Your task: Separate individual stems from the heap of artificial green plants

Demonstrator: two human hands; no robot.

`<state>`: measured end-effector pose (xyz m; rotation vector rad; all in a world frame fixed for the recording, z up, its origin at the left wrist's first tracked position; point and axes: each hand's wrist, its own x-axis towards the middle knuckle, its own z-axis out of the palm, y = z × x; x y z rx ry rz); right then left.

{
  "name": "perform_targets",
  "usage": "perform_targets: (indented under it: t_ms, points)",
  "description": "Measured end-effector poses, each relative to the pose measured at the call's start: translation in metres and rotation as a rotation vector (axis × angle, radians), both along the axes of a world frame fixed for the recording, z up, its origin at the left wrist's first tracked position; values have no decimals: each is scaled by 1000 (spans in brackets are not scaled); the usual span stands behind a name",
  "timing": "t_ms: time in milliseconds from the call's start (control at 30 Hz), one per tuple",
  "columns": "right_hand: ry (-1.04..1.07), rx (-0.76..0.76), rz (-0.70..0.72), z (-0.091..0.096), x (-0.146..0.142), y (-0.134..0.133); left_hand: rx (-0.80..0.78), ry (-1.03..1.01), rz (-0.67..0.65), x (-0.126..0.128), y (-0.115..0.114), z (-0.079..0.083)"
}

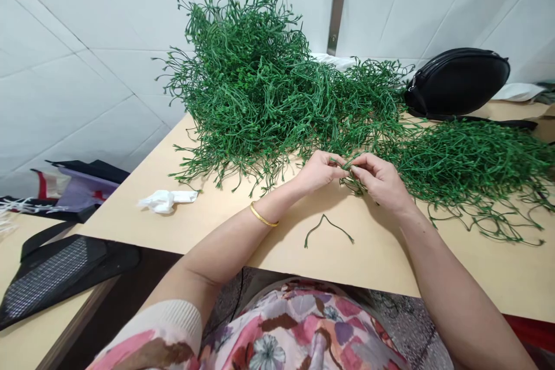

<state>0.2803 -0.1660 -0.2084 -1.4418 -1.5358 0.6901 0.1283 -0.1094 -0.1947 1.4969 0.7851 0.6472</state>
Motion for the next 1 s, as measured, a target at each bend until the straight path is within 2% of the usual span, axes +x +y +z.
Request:
perform_targets:
  t_ms: [133,367,467,567,633,767,1000]
  points:
    - [10,-3,23,0,2,0,19,8,-37,0,-1,2]
    - [171,-31,49,-1,3,3,-106,-112,-37,3,0,-3]
    - [109,41,-71,-2,-1,4,-165,-162,-55,6,2,-6]
    - [-113,169,-275,-2,-5,6,-225,-173,-41,11,1,-5]
    - [-217,185,-329,0,-4,8,-239,-182,-18,13,-1,-4]
    - [-143,71,-232,1,4,9,-235,-168,49,12,-4,-2]
    - [-211,84,8,2,3,4,-183,-157,144,2,1,0]
